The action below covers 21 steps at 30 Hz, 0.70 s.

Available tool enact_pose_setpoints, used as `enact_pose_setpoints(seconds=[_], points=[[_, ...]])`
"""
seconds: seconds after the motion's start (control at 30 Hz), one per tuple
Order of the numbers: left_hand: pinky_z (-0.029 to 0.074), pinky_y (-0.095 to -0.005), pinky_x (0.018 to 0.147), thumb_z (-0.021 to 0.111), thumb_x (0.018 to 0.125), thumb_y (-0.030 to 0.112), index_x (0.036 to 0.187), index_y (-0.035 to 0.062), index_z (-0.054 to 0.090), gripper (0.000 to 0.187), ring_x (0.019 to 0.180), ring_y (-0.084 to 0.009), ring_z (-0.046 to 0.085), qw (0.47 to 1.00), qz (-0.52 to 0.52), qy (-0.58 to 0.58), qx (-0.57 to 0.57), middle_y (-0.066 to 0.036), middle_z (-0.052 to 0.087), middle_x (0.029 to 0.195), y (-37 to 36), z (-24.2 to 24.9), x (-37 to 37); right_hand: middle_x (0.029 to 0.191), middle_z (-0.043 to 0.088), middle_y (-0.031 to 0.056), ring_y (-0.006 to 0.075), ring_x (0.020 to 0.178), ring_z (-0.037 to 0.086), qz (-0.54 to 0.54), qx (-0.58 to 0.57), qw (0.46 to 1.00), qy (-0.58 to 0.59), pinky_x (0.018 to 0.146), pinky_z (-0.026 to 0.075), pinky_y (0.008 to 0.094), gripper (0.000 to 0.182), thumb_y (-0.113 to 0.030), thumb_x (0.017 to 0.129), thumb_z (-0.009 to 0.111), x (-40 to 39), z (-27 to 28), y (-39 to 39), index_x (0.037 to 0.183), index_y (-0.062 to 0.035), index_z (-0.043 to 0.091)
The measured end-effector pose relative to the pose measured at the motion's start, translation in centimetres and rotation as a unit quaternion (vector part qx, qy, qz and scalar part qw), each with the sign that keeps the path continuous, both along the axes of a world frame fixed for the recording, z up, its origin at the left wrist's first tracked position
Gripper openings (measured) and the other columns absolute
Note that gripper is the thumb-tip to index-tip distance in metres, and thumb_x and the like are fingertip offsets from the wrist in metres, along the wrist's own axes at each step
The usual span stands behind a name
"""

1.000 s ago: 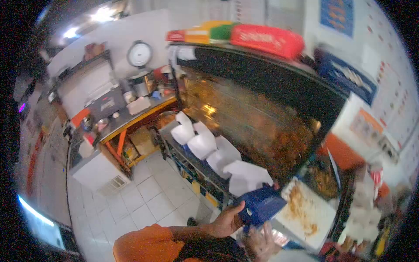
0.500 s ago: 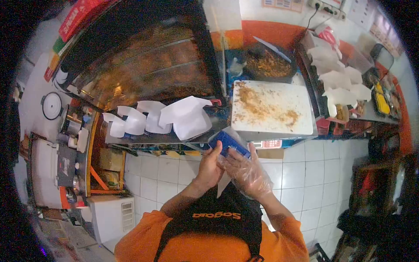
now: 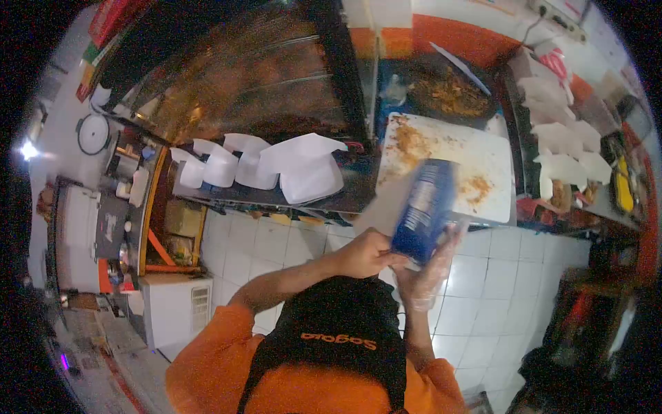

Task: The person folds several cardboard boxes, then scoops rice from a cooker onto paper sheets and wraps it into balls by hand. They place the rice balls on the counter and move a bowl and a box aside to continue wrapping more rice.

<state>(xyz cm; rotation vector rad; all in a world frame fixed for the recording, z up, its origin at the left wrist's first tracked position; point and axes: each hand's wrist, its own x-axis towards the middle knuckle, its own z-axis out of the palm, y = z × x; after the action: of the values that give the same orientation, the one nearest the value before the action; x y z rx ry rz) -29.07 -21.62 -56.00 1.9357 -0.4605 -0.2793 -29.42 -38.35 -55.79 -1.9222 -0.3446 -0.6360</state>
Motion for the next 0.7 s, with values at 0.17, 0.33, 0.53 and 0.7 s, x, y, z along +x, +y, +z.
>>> enact_pose_setpoints(seconds=[0.17, 0.33, 0.53, 0.7], points=[[0.046, -0.0439, 0.100, 0.067, 0.071, -0.001, 0.071, 0.0030, 0.067, 0.004, 0.111, -0.0274, 0.063, 0.933, -0.054, -0.223, 0.276, -0.011, 0.071, 0.089, 4.8, -2.1, 6.0, 0.121, 0.062, 0.0200, 0.0316, 0.107, 0.065, 0.194, 0.223, 0.891, 0.344, 0.092, 0.055, 0.0408, 0.073, -0.040, 0.084, 0.082, 2.4, -9.2, -3.6, 0.131, 0.0071, 0.049], [0.036, -0.0473, 0.116, 0.059, 0.082, -0.003, 0.107, -0.0011, 0.068, 0.026, 0.134, -0.0333, 0.050, 0.881, 0.080, -0.339, 0.319, -0.017, 0.065, 0.124, 13.0, -6.3, 5.8, 0.114, 0.065, 0.0216, 0.0311, 0.104, 0.068, 0.205, 0.303, 0.737, 0.568, 0.091, 0.057, 0.0419, 0.060, -0.046, 0.100, 0.059, 7.9, -10.5, 2.3, 0.123, 0.0089, 0.055], [0.032, -0.0495, 0.121, 0.056, 0.088, -0.004, 0.131, -0.0017, 0.059, 0.043, 0.144, -0.0338, 0.041, 0.921, 0.195, -0.175, 0.287, -0.018, 0.057, 0.140, 18.0, -5.4, -10.8, 0.109, 0.070, 0.0189, 0.0267, 0.091, 0.070, 0.211, 0.278, 0.710, 0.612, 0.079, 0.060, 0.0379, 0.056, -0.046, 0.098, 0.061, 8.0, -12.7, 7.9, 0.122, 0.0047, 0.059], [0.047, -0.0447, 0.106, 0.056, 0.088, 0.003, 0.122, 0.0003, 0.065, 0.035, 0.122, -0.0373, 0.059, 0.865, 0.440, 0.038, 0.239, -0.020, 0.065, 0.127, 21.2, -8.1, -30.7, 0.108, 0.070, 0.0141, 0.0209, 0.087, 0.068, 0.172, 0.233, 0.744, 0.603, 0.074, 0.058, 0.0337, 0.057, -0.046, 0.096, 0.065, 1.7, -13.5, 12.0, 0.128, -0.0002, 0.058]])
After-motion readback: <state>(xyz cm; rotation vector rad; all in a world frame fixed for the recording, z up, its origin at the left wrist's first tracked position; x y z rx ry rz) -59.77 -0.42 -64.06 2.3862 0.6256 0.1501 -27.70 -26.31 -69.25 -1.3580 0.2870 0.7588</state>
